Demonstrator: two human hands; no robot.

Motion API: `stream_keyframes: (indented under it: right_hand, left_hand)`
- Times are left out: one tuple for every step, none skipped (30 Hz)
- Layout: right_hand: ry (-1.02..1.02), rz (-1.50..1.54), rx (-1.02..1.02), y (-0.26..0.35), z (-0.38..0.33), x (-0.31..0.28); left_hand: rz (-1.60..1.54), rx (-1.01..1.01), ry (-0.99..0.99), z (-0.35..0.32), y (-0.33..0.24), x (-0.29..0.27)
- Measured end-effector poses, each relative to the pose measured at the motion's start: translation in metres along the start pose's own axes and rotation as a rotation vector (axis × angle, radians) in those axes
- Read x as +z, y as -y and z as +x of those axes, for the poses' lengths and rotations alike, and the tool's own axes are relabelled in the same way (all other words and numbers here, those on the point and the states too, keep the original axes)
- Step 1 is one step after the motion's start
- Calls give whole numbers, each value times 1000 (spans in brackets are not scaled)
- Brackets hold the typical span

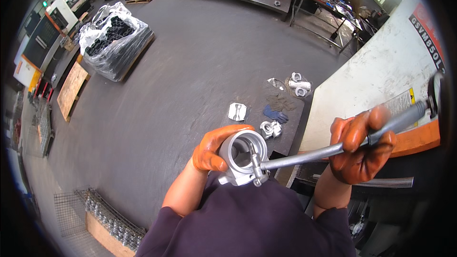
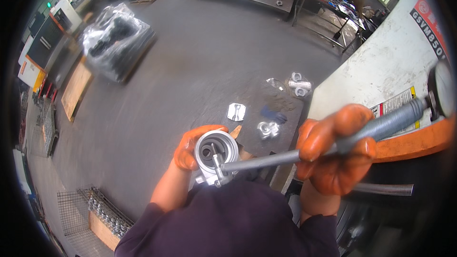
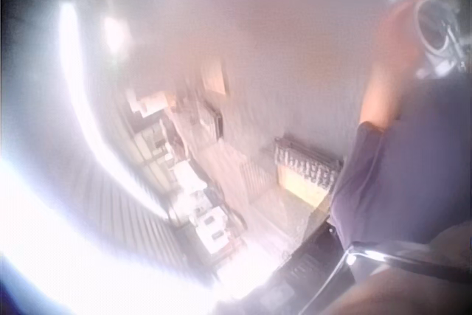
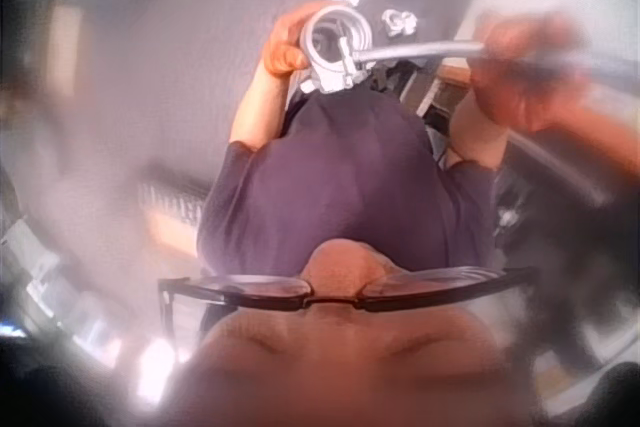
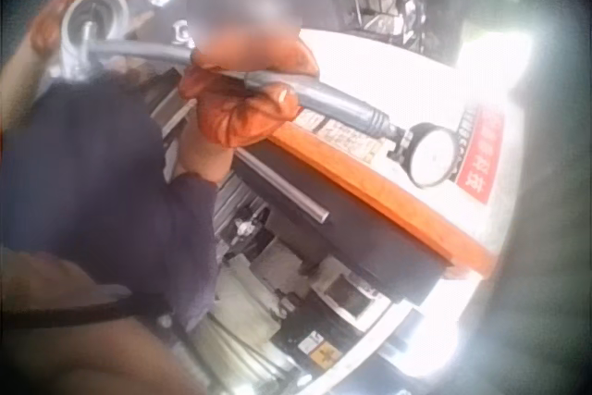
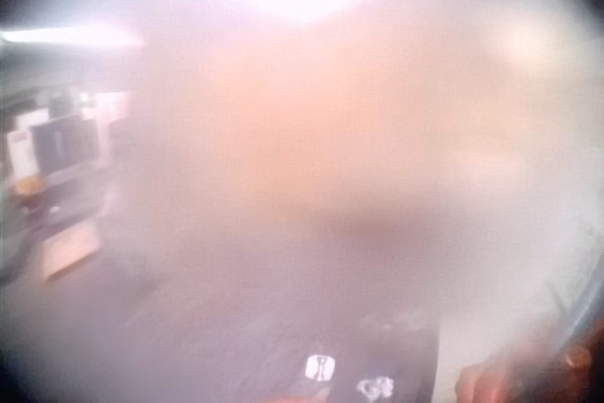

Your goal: The person removes a cylindrical metal part from a CNC machine, measures its internal diameter with a dial bore gauge, and then places the part back into the machine. The person wears orange gloves throughout the task.

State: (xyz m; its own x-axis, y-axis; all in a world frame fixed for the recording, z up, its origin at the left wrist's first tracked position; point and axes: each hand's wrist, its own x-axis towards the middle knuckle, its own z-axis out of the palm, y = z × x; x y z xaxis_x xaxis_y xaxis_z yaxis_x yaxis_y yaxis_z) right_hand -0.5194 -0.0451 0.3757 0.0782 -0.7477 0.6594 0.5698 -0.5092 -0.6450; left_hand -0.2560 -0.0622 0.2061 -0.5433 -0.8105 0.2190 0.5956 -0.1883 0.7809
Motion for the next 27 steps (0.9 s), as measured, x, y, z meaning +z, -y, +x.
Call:
stream_keyframes:
  right_hand:
    - [14, -35, 9, 2, -1, -1]
    - [7, -79, -3, -1, -5, 0]
    - [1, -102, 14, -2, -7, 5]
    - [-9, -125, 26, -1, -9, 8]
    - [42, -143, -25, -4, -12, 6]
    - [92, -161, -76, -9, -15, 3]
    - [102, -180, -82, -8, -17, 6]
    - [111, -198, -89, -7, -19, 8]
    - [120, -216, -94, -6, -21, 10]
    - [137, -258, -153, -8, -22, 11]
    - [163, -275, -173, -8, -21, 13]
    - [190, -291, -193, -8, -20, 15]
    - [216, -307, -214, -8, -20, 17]
    - [305, -311, -199, -5, -15, 16]
    - [354, -310, -192, -4, -14, 15]
    - [403, -307, -185, -4, -12, 14]
    - [414, -300, -186, -4, -11, 13]
    - [424, -292, -187, -5, -11, 12]
    - [434, -285, -189, -6, -12, 11]
    - [443, -279, -190, -7, -12, 10]
    - [453, -272, -192, -8, -12, 9]
    - [468, -275, -171, -8, -12, 8]
    - [483, -278, -150, -7, -12, 8]
    - [501, -292, -107, -4, -13, 8]
    - [513, -302, -96, -5, -13, 8]
    - [524, -313, -84, -5, -14, 9]
    - [528, -321, -105, -7, -13, 8]
  left_hand:
    - [-43, -2, 9, 0, 2, 0]
    - [-87, -2, 18, 1, 3, -1]
    - [-131, -2, 28, 0, 4, -1]
    - [-144, 3, 11, 2, 3, 1]
    - [-132, 8, 10, 4, 2, 1]
    - [-120, 13, 8, 6, 0, -1]
    - [-110, 21, 8, 6, -1, -2]
    - [-133, -5, -23, 5, -3, -2]
    - [-126, -3, -41, 4, -5, -2]
    - [-119, 1, -58, 4, -6, -2]
    - [-112, 5, -76, 3, -8, -2]
    - [-104, 16, -88, 2, -6, -6]
    - [-99, 18, -89, 1, -7, -7]
    - [-95, 19, -91, 0, -8, -8]
    - [-90, 21, -93, 0, -8, -9]
    - [-89, 41, -66, 1, -9, -10]
    - [-88, 51, -54, 1, -10, -11]
    - [-88, 62, -43, 1, -11, -12]
    - [-88, 72, -29, 2, -11, -12]
    - [-86, 83, -12, 3, -11, -13]
    - [-85, 94, 6, 4, -11, -13]
    - [-83, 107, 22, 5, -11, -14]
    - [-74, 114, 24, 5, -11, -14]
    - [-65, 120, 27, 5, -12, -14]
    - [-55, 127, 29, 5, -13, -13]
    - [-39, 141, 6, 6, -14, -10]
    - [-22, 154, -18, 8, -16, -6]
